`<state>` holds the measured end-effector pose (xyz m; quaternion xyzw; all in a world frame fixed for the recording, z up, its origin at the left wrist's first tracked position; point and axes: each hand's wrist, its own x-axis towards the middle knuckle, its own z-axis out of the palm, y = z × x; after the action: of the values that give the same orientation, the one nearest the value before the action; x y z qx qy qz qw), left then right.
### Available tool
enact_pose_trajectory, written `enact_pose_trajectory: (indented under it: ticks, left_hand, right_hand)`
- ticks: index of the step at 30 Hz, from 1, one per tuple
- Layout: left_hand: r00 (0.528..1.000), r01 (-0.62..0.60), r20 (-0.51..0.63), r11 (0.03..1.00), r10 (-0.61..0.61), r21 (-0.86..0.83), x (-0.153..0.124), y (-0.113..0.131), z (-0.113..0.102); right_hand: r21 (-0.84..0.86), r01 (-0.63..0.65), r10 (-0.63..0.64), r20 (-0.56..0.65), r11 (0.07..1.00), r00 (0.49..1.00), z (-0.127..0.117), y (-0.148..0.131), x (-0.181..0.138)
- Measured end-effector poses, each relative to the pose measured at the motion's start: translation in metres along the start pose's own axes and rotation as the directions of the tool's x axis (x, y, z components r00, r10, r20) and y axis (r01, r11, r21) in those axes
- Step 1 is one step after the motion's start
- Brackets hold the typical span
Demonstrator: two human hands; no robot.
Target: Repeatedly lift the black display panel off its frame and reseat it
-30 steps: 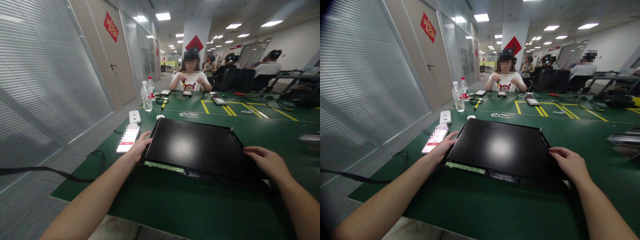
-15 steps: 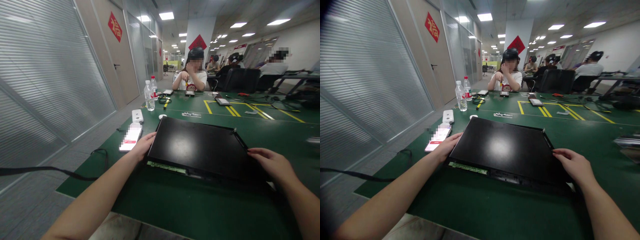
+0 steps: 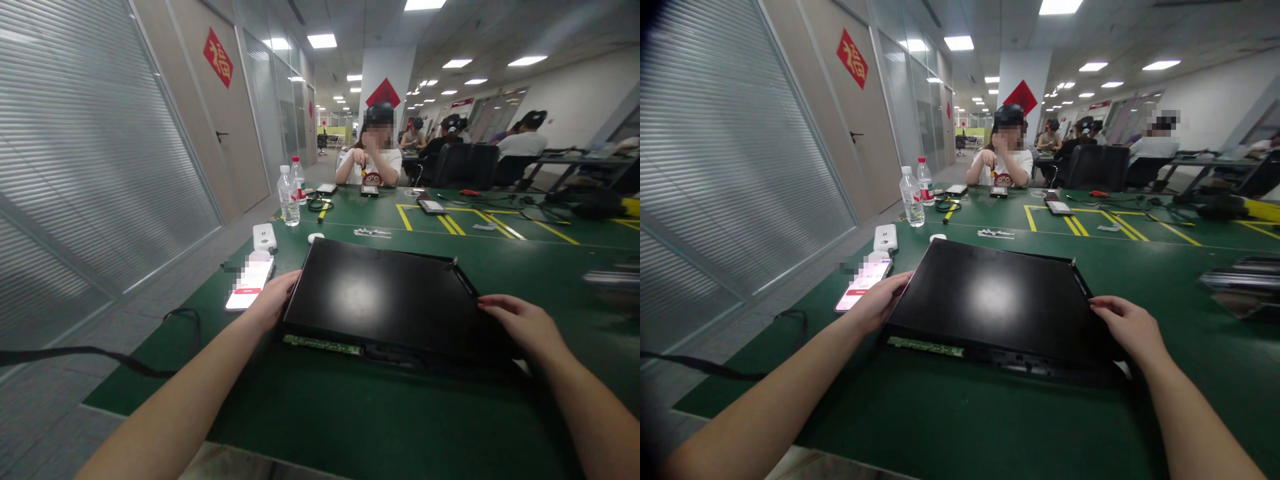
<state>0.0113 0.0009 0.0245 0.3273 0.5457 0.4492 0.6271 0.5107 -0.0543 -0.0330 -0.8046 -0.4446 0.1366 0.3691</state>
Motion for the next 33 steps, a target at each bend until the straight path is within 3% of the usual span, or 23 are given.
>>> enact_pose_trajectory:
  ticks: [11,20,28,33]
  left_hand:
    - [0.993,-0.114,-0.005,0.959,0.119,0.259,-0.002,-0.005,-0.006]
    - [0.971,-0.212,-0.027,0.903,0.239,0.373,-0.002,-0.006,-0.007]
    - [0.952,-0.304,0.086,0.930,0.292,0.206,-0.006,-0.005,-0.005]
    - [0.921,-0.381,0.137,0.917,0.364,0.121,-0.003,-0.010,-0.005]
  right_hand:
    - [0.193,0.052,-0.075,0.116,0.980,0.990,0.010,0.019,0.009]
    - [0.072,0.094,-0.100,0.077,0.993,0.992,0.011,0.007,-0.001]
    - [0.061,0.146,-0.150,0.056,0.987,0.987,0.010,0.009,-0.001]
    - [0.111,0.098,-0.101,0.015,0.989,0.995,0.007,0.010,0.002]
